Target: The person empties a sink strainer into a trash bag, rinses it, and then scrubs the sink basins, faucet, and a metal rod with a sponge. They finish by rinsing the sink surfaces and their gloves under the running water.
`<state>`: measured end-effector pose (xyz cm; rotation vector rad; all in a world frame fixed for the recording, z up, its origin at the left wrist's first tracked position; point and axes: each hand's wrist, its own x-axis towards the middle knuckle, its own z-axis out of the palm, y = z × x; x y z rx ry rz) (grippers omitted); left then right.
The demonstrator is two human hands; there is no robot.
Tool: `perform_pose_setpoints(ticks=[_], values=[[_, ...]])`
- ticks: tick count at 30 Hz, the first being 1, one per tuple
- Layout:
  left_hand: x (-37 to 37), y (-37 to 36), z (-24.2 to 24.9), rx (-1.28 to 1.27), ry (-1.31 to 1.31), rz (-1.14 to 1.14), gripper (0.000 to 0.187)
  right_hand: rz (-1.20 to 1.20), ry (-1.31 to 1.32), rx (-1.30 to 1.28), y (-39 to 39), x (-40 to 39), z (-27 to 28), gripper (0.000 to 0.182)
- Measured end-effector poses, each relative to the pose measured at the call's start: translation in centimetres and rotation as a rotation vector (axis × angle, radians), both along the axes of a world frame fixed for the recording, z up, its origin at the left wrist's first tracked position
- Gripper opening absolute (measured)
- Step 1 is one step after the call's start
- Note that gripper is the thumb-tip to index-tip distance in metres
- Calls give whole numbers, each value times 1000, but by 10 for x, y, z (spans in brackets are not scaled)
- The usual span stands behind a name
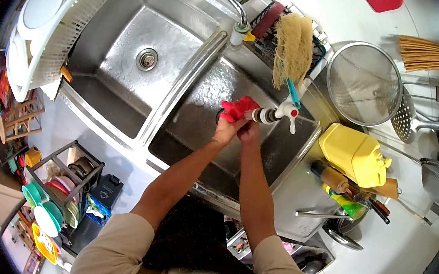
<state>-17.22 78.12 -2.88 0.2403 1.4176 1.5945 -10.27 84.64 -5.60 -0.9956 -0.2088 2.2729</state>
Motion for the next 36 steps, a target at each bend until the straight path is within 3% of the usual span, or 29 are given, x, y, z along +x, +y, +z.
perform_pose_setpoints(ticks=[1,3,5,6,7,8,10,11,12,13,14,15,16,17,18,19,20,22,23,24,26,29,30,32,34,36], values=[[-7,4,11,-1,4,-2,33,39,64,98,5,2,-9,34],[-21,19,27,272,-288,394,33,-14,-22,15,12,6,-20,32],[-28,24,7,171,-285,373,33,-62,-111,-61,13,9,-24,31],[-27,27,-10,64,-284,351,33,-114,-323,178,1,-5,9,27],[-22,30,-27,128,-460,383,29,-164,-536,417,-10,-18,34,24],[-18,30,-35,124,-466,388,29,-159,-542,415,-18,-26,43,24],[-16,30,-39,-188,-14,113,15,65,-1053,968,-25,-40,44,19],[-7,32,-35,-257,77,135,22,405,-1363,847,-6,-36,44,19],[-1,34,-23,-331,164,156,30,32,-603,844,7,2,-54,26],[2,36,-28,-450,275,88,41,-21,-462,525,2,-12,-29,23],[2,36,-32,-563,385,12,52,-48,-385,370,1,-21,-22,22],[-31,40,-15,-574,-96,97,54,-87,-315,211,0,-29,-17,21],[-36,48,-70,-702,-147,52,58,313,-893,500,-2,-25,-46,23],[8,40,-120,-765,630,218,54,526,-1169,638,-6,-22,-49,24],[15,39,-133,-708,1035,279,52,742,-1451,760,-10,-19,-53,26],[16,37,-133,-715,1462,377,51,621,-1107,633,6,-27,-42,29],[22,31,-136,-737,922,196,44,657,-1119,948,0,-26,-35,28],[-37,28,-56,-707,719,-732,32,597,-1220,1626,-11,-14,-42,26],[-32,23,-41,-651,619,-726,30,549,-1367,1382,-14,-4,-66,24],[-20,17,-28,-592,523,-526,28,413,-1030,1113,-7,2,-84,25],[-5,9,-1,-423,307,-166,25,-80,-315,493,8,12,-120,33],[-34,1,2,-256,-44,174,20,-63,-331,481,16,6,-59,29],[-45,-2,0,-148,-289,359,18,-50,-337,440,15,6,-37,29],[-50,-10,-15,75,-128,422,20,-87,69,114,23,7,-32,28],[-56,-17,-4,94,-202,407,31,-112,176,85,18,-1,0,27],[-57,-19,17,-144,-602,658,50,-202,407,7,17,-3,14,26]])
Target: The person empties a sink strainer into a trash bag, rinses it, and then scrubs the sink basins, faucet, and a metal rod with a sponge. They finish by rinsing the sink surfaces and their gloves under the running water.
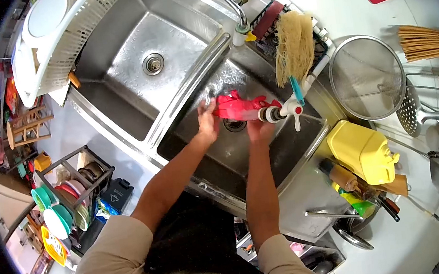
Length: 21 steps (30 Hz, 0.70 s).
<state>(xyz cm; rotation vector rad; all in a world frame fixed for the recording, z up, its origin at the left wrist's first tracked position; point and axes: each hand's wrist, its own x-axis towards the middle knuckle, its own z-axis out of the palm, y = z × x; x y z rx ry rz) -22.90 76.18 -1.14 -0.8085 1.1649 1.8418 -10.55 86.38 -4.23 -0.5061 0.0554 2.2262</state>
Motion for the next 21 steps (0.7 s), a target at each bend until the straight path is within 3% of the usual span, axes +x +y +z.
perform_pose_setpoints(ticks=[1,2,4,5,6,8,9,12,19,21], values=[[17,-5,-64,5,-127,-86,74,-25,-230,-18,-7,-12,31,27],[22,-5,-62,8,-133,-85,74,-24,-237,-15,-9,-7,24,27],[29,0,-37,180,-904,-404,80,-7,-126,60,-13,-3,10,39],[30,6,-21,187,-772,-531,78,-6,-334,29,-17,-4,15,40],[34,14,-22,194,-777,-532,78,-6,-341,34,-21,0,15,40],[45,35,-35,308,-440,-463,57,96,-766,395,-31,13,17,33],[57,43,-55,439,-379,-406,32,74,-839,335,-36,10,43,42],[54,61,-48,268,-351,-281,19,-36,-864,260,-45,30,55,39],[48,67,9,282,-77,-1,14,-190,-605,-28,-55,61,26,25],[49,64,5,293,31,-95,13,-171,-578,-405,-46,62,-12,20]])
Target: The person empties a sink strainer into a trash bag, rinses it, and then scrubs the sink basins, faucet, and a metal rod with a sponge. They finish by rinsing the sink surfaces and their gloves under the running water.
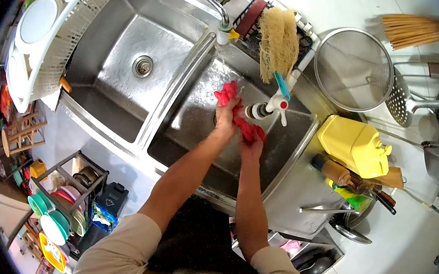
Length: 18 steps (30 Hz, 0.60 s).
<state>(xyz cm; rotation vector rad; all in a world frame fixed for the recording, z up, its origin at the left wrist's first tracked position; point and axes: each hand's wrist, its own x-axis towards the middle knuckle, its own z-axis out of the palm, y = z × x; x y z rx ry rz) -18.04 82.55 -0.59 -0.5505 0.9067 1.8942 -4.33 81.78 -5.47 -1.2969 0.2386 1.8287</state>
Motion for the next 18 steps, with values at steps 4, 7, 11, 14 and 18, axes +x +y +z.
perform_pose_setpoints(ticks=[4,7,11,14,18], values=[[0,-13,6,65,291,-135,8,100,480,-250,20,1,-90,16],[-6,-23,25,137,488,-169,10,198,610,-216,30,-49,-63,11],[-19,-30,38,124,656,-240,27,346,565,-9,26,-76,-22,20],[-23,-29,42,60,919,-248,26,362,428,191,25,-87,-17,31],[-34,-34,63,112,731,-236,20,153,763,-26,28,-84,-9,35]])
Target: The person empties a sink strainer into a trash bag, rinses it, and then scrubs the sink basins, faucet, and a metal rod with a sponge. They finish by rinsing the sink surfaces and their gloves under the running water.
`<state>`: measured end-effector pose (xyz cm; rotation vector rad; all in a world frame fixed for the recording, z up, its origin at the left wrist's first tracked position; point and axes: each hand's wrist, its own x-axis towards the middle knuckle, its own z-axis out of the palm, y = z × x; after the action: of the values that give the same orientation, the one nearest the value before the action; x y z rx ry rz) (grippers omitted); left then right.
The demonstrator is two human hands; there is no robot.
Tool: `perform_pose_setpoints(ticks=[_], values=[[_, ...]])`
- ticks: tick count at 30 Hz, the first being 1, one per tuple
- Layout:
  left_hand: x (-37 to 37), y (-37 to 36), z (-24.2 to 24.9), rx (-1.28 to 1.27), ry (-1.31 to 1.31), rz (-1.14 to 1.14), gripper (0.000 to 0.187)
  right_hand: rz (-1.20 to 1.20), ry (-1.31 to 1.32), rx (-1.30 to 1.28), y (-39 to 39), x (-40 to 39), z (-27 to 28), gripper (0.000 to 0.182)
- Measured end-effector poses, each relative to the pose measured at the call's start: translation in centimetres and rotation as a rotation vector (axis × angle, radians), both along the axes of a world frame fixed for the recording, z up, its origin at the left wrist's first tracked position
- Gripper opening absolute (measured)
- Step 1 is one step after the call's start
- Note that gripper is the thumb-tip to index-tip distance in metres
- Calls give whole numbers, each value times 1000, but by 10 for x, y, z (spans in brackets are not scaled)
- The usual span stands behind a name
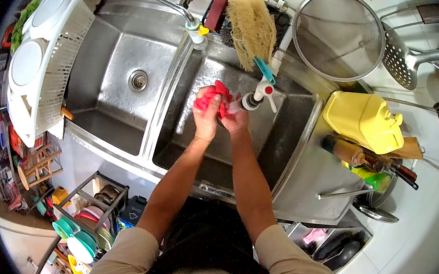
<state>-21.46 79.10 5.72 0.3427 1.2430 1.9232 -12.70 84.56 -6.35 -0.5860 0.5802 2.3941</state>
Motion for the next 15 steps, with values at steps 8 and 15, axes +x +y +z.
perform_pose_setpoints(ticks=[8,15], values=[[-25,8,-29,99,-685,-185,41,600,-499,281,2,17,20,36],[-24,23,-89,-333,-654,170,22,215,-936,761,2,3,23,19]])
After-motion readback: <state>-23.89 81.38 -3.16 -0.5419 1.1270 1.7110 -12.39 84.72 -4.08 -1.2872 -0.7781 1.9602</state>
